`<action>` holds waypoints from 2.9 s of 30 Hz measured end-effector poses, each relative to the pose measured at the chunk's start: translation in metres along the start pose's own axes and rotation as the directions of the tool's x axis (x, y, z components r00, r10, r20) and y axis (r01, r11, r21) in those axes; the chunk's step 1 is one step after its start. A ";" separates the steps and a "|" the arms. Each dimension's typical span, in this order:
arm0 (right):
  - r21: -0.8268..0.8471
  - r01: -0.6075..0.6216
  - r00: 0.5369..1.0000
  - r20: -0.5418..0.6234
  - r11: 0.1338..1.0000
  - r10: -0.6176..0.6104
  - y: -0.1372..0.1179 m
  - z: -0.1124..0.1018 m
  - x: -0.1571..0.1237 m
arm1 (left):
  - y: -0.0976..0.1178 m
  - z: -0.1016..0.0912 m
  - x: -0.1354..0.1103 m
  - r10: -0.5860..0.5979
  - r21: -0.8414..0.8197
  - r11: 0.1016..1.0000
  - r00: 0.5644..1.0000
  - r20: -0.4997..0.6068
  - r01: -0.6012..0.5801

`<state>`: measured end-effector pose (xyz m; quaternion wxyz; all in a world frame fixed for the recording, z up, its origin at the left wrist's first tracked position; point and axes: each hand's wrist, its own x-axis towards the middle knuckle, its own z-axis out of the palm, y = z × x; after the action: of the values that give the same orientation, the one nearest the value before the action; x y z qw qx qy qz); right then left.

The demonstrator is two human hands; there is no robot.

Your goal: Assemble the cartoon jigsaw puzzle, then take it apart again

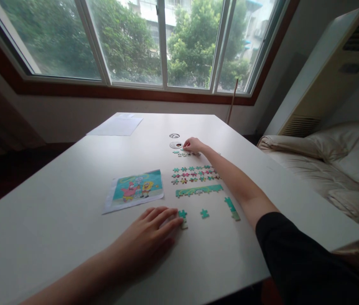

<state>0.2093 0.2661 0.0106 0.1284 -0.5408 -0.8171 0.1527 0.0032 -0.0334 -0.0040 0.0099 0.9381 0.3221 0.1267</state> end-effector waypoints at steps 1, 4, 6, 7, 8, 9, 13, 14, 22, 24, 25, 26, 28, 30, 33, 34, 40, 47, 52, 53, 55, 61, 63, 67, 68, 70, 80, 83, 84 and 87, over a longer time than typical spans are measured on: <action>0.006 -0.011 1.000 0.009 1.000 0.011 0.002 0.000 0.002 | 0.000 0.000 0.000 0.001 -0.001 1.000 1.000 0.001 -0.001; 0.029 -0.041 0.998 0.054 0.999 0.039 0.006 -0.002 0.003 | 0.000 -0.001 0.000 0.000 0.002 1.000 1.000 0.004 0.000; 0.044 -0.064 0.994 0.091 0.997 0.060 0.007 -0.004 0.002 | 0.000 -0.001 0.000 0.001 0.005 1.000 1.000 0.008 -0.001; 0.052 -0.074 0.992 0.105 0.996 0.068 0.007 -0.005 0.001 | 0.000 -0.001 0.000 0.000 0.005 1.000 1.000 0.007 0.000; 0.060 -0.081 0.991 0.114 0.995 0.074 0.007 -0.006 -0.001 | 0.000 -0.001 0.000 -0.002 0.005 1.000 1.000 0.005 0.002; 0.068 -0.084 0.990 0.115 0.994 0.076 0.007 -0.008 -0.002 | 0.000 -0.001 0.000 -0.001 0.004 1.000 1.000 0.000 0.001; 0.109 -0.037 0.998 0.060 0.993 0.030 0.007 -0.020 -0.017 | -0.001 0.000 0.000 0.006 -0.006 1.000 1.000 -0.023 -0.006; 0.121 -0.016 0.999 0.046 0.993 0.010 0.007 -0.025 -0.024 | -0.001 0.000 0.000 0.005 -0.007 1.000 1.000 -0.025 -0.005; 0.339 0.221 0.829 0.429 0.914 -0.359 -0.008 -0.044 -0.148 | 0.001 -0.001 0.002 0.006 -0.002 1.000 1.000 -0.015 -0.006; 0.338 0.229 0.780 0.497 0.913 -0.380 -0.014 -0.041 -0.181 | 0.001 -0.002 0.003 0.009 0.002 1.000 1.000 -0.010 -0.009; 0.330 0.216 0.782 0.506 0.919 -0.365 -0.016 -0.039 -0.195 | 0.001 -0.002 0.003 0.010 0.007 1.000 1.000 -0.013 -0.010; 0.313 0.207 0.787 0.510 0.927 -0.348 -0.017 -0.038 -0.205 | 0.001 -0.002 0.003 0.009 0.011 1.000 1.000 -0.020 -0.009; 0.299 0.185 0.800 0.507 0.936 -0.321 -0.018 -0.035 -0.217 | 0.001 -0.002 0.004 0.012 0.015 1.000 0.999 -0.033 -0.011; 0.297 0.178 0.800 0.512 0.938 -0.314 -0.017 -0.033 -0.222 | 0.001 -0.001 0.003 0.015 0.014 1.000 0.999 -0.041 -0.015; 0.258 0.216 0.801 0.505 0.942 -0.322 -0.016 -0.032 -0.223 | 0.000 0.000 0.003 0.014 0.019 1.000 0.999 -0.030 -0.013; 0.234 0.241 0.808 0.490 0.942 -0.328 -0.017 -0.033 -0.222 | 0.000 0.000 0.003 0.012 0.022 1.000 1.000 -0.023 -0.011; 0.136 0.359 0.862 0.332 0.923 -0.384 -0.025 -0.051 -0.191 | 0.001 0.000 0.003 0.001 0.020 1.000 1.000 -0.002 -0.001; -0.068 0.201 0.980 0.014 0.977 -0.200 -0.022 -0.039 -0.075 | -0.002 0.002 0.000 0.021 0.034 0.999 1.000 0.005 -0.021; -0.050 0.125 0.991 -0.034 0.991 -0.126 -0.029 -0.006 -0.021 | -0.002 -0.002 0.002 0.018 0.017 1.000 0.999 0.036 -0.019; -0.044 0.115 0.993 -0.029 0.992 -0.116 -0.032 -0.001 -0.016 | -0.001 -0.003 0.002 0.015 0.015 1.000 0.999 0.041 -0.015; -0.038 0.094 0.995 -0.011 0.995 -0.094 -0.038 0.008 -0.007 | -0.001 -0.003 0.002 0.012 0.022 1.000 0.999 0.048 -0.013; -0.022 0.030 0.998 0.056 0.999 -0.028 -0.047 0.013 0.006 | 0.000 -0.002 0.000 0.022 0.056 0.998 0.999 0.048 -0.025; -0.001 0.023 0.996 0.083 1.000 -0.023 -0.048 0.010 0.007 | 0.001 -0.003 0.000 0.027 0.059 0.998 0.999 0.047 -0.030; 0.066 0.084 0.994 0.062 0.994 -0.089 -0.049 0.006 0.000 | 0.001 -0.003 0.000 0.032 0.061 0.998 0.998 0.051 -0.035; 0.088 0.112 0.992 0.047 0.990 -0.117 -0.049 0.005 -0.005 | 0.001 -0.003 0.000 0.034 0.062 0.997 0.998 0.052 -0.038; 0.135 0.168 0.985 0.026 0.977 -0.173 -0.049 0.001 -0.022 | 0.000 -0.004 0.000 0.039 0.068 0.997 0.998 0.053 -0.042; 0.418 0.436 0.789 0.250 0.797 -0.562 -0.042 -0.038 -0.200 | 0.001 -0.004 0.003 0.067 0.127 0.989 0.997 0.035 -0.071; 0.427 0.424 0.755 0.320 0.799 -0.572 -0.045 -0.039 -0.234 | 0.001 -0.005 0.004 0.094 0.154 0.983 0.995 0.032 -0.098; 0.423 0.424 0.749 0.335 0.801 -0.572 -0.046 -0.037 -0.239 | 0.002 -0.006 0.004 0.101 0.163 0.981 0.994 0.031 -0.104; 0.375 0.436 0.742 0.365 0.818 -0.562 -0.048 -0.032 -0.246 | 0.002 -0.008 0.005 0.101 0.191 0.976 0.995 0.020 -0.103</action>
<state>0.2747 0.0248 0.0475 0.0386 -0.2253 -0.9109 0.3436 0.0069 -0.0323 0.0049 -0.0856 0.9506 0.2841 0.0909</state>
